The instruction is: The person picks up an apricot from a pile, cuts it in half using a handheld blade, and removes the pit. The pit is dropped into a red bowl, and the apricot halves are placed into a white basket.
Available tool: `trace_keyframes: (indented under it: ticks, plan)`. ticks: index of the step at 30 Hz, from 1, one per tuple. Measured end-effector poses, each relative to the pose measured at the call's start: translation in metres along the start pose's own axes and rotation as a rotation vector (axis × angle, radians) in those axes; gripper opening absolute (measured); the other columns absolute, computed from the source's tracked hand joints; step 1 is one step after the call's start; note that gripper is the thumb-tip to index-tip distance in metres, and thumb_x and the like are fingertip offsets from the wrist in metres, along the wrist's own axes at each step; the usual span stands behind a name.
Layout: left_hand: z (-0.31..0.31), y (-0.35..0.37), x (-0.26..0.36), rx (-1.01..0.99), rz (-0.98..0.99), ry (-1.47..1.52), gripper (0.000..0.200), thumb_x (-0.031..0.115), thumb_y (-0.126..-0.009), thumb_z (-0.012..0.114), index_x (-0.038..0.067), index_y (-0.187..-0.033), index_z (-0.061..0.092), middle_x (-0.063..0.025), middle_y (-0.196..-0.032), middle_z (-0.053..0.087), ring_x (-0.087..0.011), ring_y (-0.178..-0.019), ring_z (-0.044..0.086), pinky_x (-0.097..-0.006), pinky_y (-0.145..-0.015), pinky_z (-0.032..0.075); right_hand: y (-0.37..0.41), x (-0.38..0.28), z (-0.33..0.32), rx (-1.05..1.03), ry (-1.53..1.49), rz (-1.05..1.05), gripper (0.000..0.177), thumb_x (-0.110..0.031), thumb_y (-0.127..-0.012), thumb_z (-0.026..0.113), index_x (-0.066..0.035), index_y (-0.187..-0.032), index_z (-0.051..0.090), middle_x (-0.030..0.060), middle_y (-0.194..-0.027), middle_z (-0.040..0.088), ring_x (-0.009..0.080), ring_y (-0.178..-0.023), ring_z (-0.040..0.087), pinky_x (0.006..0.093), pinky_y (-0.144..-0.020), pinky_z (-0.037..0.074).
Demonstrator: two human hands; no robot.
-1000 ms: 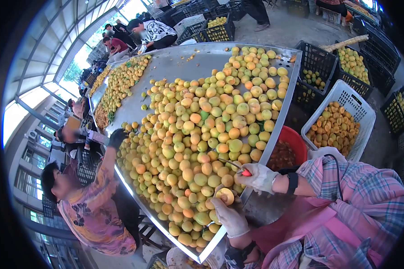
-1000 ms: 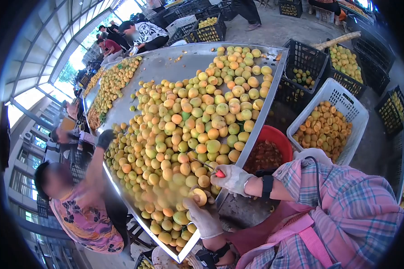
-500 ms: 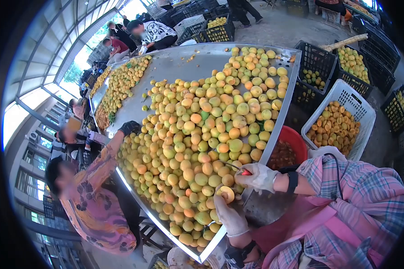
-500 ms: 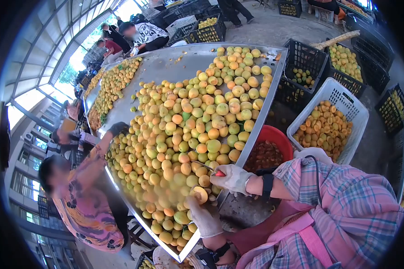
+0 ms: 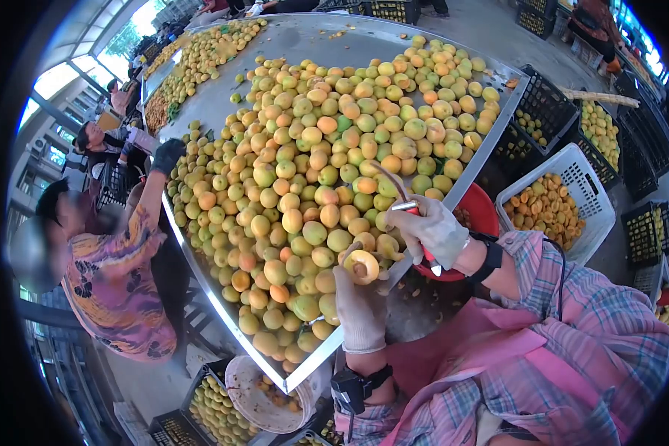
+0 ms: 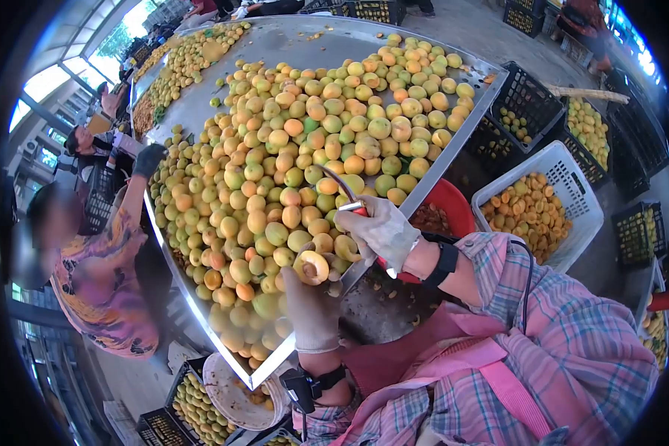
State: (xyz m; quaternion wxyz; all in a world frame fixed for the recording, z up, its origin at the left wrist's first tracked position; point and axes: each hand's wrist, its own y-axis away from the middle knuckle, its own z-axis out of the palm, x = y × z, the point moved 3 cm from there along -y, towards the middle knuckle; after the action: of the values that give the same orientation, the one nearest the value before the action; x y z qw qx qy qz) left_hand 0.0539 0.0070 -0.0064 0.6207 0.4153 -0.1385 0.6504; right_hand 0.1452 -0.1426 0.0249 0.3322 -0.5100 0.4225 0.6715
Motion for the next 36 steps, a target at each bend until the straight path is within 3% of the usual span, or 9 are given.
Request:
trace_keyframes:
  ticks: [1, 3, 5, 7, 15, 19, 22, 25, 36]
  plan:
    - [0.003, 0.003, 0.002, 0.001, 0.005, 0.004, 0.043, 0.027, -0.098, 0.047, 0.002, -0.132, 0.044, -0.0055, -0.104, 0.056, -0.0157, -0.084, 0.056, -0.026, -0.071, 0.047, -0.002, 0.002, -0.002, -0.004, 0.005, -0.002, 0.019, -0.018, -0.087, 0.06, -0.004, -0.1, 0.06, -0.0013, -0.059, 0.051, 0.0094, -0.044, 0.049, 0.0254, -0.046, 0.045]
    - [0.014, 0.011, 0.01, -0.038, 0.022, -0.132, 0.042, 0.018, -0.094, 0.052, 0.001, -0.132, 0.044, -0.0043, -0.1, 0.056, -0.0108, -0.078, 0.054, -0.0219, -0.067, 0.045, 0.002, -0.019, 0.002, 0.034, 0.628, -0.756, 0.023, -0.007, -0.08, 0.062, -0.004, -0.103, 0.059, -0.0024, -0.058, 0.049, 0.0093, -0.048, 0.049, 0.0251, -0.052, 0.046]
    - [0.014, 0.012, 0.007, -0.048, 0.045, -0.174, 0.044, 0.012, -0.091, 0.056, 0.001, -0.131, 0.044, -0.004, -0.097, 0.056, -0.0083, -0.076, 0.053, -0.0189, -0.065, 0.044, 0.004, -0.035, 0.007, 0.095, 0.535, -0.725, 0.006, -0.01, -0.085, 0.056, -0.005, -0.089, 0.054, -0.0018, -0.057, 0.046, 0.0087, -0.046, 0.046, 0.0231, -0.051, 0.042]
    - [0.018, 0.014, 0.005, -0.043, 0.077, -0.248, 0.046, 0.007, -0.086, 0.062, 0.002, -0.129, 0.046, -0.0017, -0.089, 0.055, -0.0063, -0.068, 0.05, -0.0161, -0.059, 0.039, 0.004, -0.043, 0.014, 0.147, 0.185, -0.537, 0.022, -0.011, -0.091, 0.049, -0.007, -0.07, 0.041, -0.0025, -0.058, 0.038, 0.008, -0.045, 0.038, 0.0228, -0.047, 0.034]
    - [0.023, 0.013, -0.001, -0.071, -0.023, -0.353, 0.035, 0.008, -0.084, 0.065, 0.0, -0.116, 0.052, 0.0013, -0.087, 0.056, -0.0044, -0.068, 0.05, -0.017, -0.061, 0.042, 0.009, -0.064, 0.047, 0.138, -0.447, -0.464, 0.019, -0.008, -0.094, 0.047, -0.008, -0.075, 0.046, 0.0009, -0.056, 0.042, 0.0114, -0.043, 0.039, 0.0266, -0.04, 0.031]
    - [0.02, 0.011, -0.007, -0.078, -0.061, -0.33, 0.031, 0.009, -0.083, 0.067, 0.0, -0.11, 0.055, 0.0045, -0.084, 0.054, -0.0025, -0.067, 0.048, -0.0164, -0.06, 0.04, 0.001, -0.034, 0.035, -0.04, -0.249, -0.533, 0.025, 0.001, -0.076, 0.069, 0.005, -0.099, 0.059, 0.0078, -0.088, 0.059, 0.0122, -0.061, 0.057, 0.0217, -0.054, 0.045]
    - [0.013, 0.007, -0.01, -0.062, -0.09, -0.315, 0.03, 0.011, -0.083, 0.069, 0.0, -0.108, 0.058, 0.005, -0.083, 0.055, -0.0027, -0.07, 0.049, -0.0175, -0.062, 0.042, -0.006, -0.033, 0.04, -0.254, -0.526, -0.472, 0.017, 0.0, -0.081, 0.068, 0.003, -0.095, 0.059, 0.0062, -0.088, 0.06, 0.0094, -0.058, 0.056, 0.0216, -0.052, 0.044]
    - [0.012, 0.002, -0.007, -0.027, -0.056, -0.44, 0.03, 0.013, -0.082, 0.07, -0.001, -0.106, 0.059, 0.0031, -0.085, 0.058, -0.0035, -0.073, 0.052, -0.0186, -0.064, 0.044, -0.004, -0.034, 0.04, -0.194, -0.226, -0.443, 0.011, -0.002, -0.084, 0.066, 0.0, -0.091, 0.058, 0.0022, -0.081, 0.06, 0.0064, -0.057, 0.055, 0.0208, -0.05, 0.042]
    - [0.021, -0.004, -0.007, -0.047, -0.103, -0.512, 0.031, 0.014, -0.081, 0.069, -0.002, -0.106, 0.061, -0.0031, -0.092, 0.066, -0.0082, -0.085, 0.058, -0.0243, -0.076, 0.047, -0.009, -0.036, 0.037, -0.221, -0.504, -0.316, 0.011, -0.013, -0.089, 0.065, -0.004, -0.088, 0.058, -0.0039, -0.066, 0.056, 0.0027, -0.054, 0.052, 0.0185, -0.048, 0.038]
